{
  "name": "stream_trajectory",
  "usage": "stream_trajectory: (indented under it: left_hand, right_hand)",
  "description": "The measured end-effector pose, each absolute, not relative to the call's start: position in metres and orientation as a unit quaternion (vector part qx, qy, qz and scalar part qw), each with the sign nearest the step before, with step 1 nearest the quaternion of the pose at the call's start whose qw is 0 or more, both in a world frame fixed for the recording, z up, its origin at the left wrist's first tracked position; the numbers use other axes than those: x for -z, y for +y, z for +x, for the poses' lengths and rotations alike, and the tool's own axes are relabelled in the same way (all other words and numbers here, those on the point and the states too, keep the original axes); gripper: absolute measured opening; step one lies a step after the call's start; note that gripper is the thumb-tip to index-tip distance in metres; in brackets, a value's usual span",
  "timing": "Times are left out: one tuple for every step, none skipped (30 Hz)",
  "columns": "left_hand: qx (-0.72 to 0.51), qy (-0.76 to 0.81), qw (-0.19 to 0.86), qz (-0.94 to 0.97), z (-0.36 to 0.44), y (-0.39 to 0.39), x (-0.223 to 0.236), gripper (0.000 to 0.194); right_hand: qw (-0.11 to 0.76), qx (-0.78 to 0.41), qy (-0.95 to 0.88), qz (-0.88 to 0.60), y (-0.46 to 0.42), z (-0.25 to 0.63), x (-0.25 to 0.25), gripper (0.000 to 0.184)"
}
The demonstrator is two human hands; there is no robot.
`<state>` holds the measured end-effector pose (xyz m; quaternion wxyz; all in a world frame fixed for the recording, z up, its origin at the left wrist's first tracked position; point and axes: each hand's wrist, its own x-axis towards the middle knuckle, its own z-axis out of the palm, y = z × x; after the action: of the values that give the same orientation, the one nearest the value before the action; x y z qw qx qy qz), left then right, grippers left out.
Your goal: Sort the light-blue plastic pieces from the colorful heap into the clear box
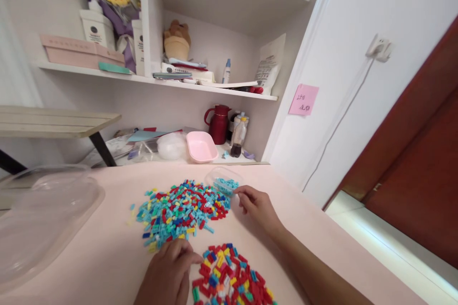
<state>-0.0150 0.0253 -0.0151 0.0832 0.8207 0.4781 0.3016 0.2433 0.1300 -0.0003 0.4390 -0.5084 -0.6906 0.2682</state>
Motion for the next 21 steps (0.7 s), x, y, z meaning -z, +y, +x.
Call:
stream_trajectory:
  left_hand:
    - [-0.299, 0.475, 0.082, 0.823, -0.016, 0.026, 0.015, 0.029]
    - [-0.294, 0.470, 0.082, 0.828, -0.016, 0.027, 0.014, 0.029]
    - [-0.290, 0.466, 0.082, 0.832, -0.017, 0.027, 0.014, 0.030]
    - [-0.287, 0.464, 0.081, 0.834, -0.017, 0.028, 0.014, 0.030]
    - [-0.285, 0.464, 0.080, 0.835, -0.017, 0.028, 0.014, 0.030]
    - [-0.284, 0.462, 0.079, 0.837, -0.018, 0.028, 0.014, 0.030]
    - [-0.282, 0.460, 0.077, 0.839, -0.018, 0.029, 0.015, 0.030]
    - [-0.282, 0.458, 0.074, 0.840, -0.018, 0.029, 0.015, 0.029]
    - [-0.283, 0.456, 0.070, 0.841, -0.018, 0.029, 0.015, 0.029]
    - [-0.284, 0.453, 0.066, 0.842, -0.018, 0.029, 0.015, 0.029]
    - [-0.287, 0.451, 0.062, 0.843, -0.018, 0.030, 0.015, 0.028]
    - [-0.290, 0.449, 0.058, 0.843, -0.018, 0.030, 0.014, 0.028]
    - [-0.293, 0.447, 0.054, 0.843, -0.018, 0.030, 0.014, 0.028]
    - [-0.297, 0.444, 0.052, 0.844, -0.018, 0.031, 0.014, 0.028]
    - [-0.301, 0.441, 0.049, 0.844, -0.019, 0.031, 0.015, 0.028]
    - [-0.306, 0.439, 0.046, 0.844, -0.019, 0.032, 0.015, 0.027]
    - [-0.308, 0.438, 0.043, 0.843, -0.020, 0.032, 0.016, 0.027]
    - [-0.311, 0.436, 0.039, 0.844, -0.021, 0.033, 0.016, 0.026]
    - [-0.312, 0.433, 0.036, 0.845, -0.021, 0.033, 0.017, 0.026]
    - [-0.314, 0.429, 0.032, 0.846, -0.022, 0.034, 0.018, 0.026]
    - [-0.316, 0.425, 0.029, 0.848, -0.022, 0.035, 0.019, 0.027]
  right_hand:
    - [0.419, -0.266, -0.706, -0.506, 0.128, 0.241, 0.000, 0.031]
    - [0.403, -0.257, -0.719, -0.505, 0.126, 0.239, 0.000, 0.031]
    - [0.390, -0.244, -0.730, -0.505, 0.125, 0.237, 0.000, 0.030]
    - [0.381, -0.227, -0.738, -0.508, 0.124, 0.236, 0.000, 0.030]
    - [0.374, -0.212, -0.743, -0.513, 0.124, 0.235, 0.000, 0.030]
    - [0.367, -0.198, -0.746, -0.519, 0.124, 0.235, 0.001, 0.029]
    - [0.360, -0.189, -0.747, -0.527, 0.124, 0.235, 0.001, 0.029]
    - [0.354, -0.182, -0.747, -0.533, 0.125, 0.236, 0.001, 0.029]
    - [0.350, -0.177, -0.747, -0.537, 0.126, 0.236, 0.002, 0.029]
    - [0.348, -0.171, -0.749, -0.538, 0.127, 0.236, 0.002, 0.030]
    - [0.347, -0.165, -0.751, -0.537, 0.128, 0.237, 0.003, 0.031]
    - [0.344, -0.159, -0.754, -0.537, 0.128, 0.236, 0.003, 0.032]
    - [0.340, -0.154, -0.756, -0.538, 0.128, 0.236, 0.003, 0.033]
    - [0.334, -0.150, -0.758, -0.540, 0.127, 0.235, 0.004, 0.033]
    - [0.327, -0.148, -0.760, -0.541, 0.126, 0.234, 0.004, 0.034]
    - [0.322, -0.151, -0.763, -0.540, 0.125, 0.233, 0.003, 0.035]
    - [0.321, -0.158, -0.767, -0.533, 0.123, 0.231, 0.003, 0.036]
    - [0.323, -0.170, -0.772, -0.521, 0.122, 0.230, 0.002, 0.037]
    - [0.328, -0.184, -0.776, -0.506, 0.121, 0.229, 0.002, 0.037]
    - [0.334, -0.199, -0.779, -0.491, 0.121, 0.229, 0.001, 0.038]
    - [0.341, -0.211, -0.780, -0.481, 0.121, 0.229, 0.001, 0.038]
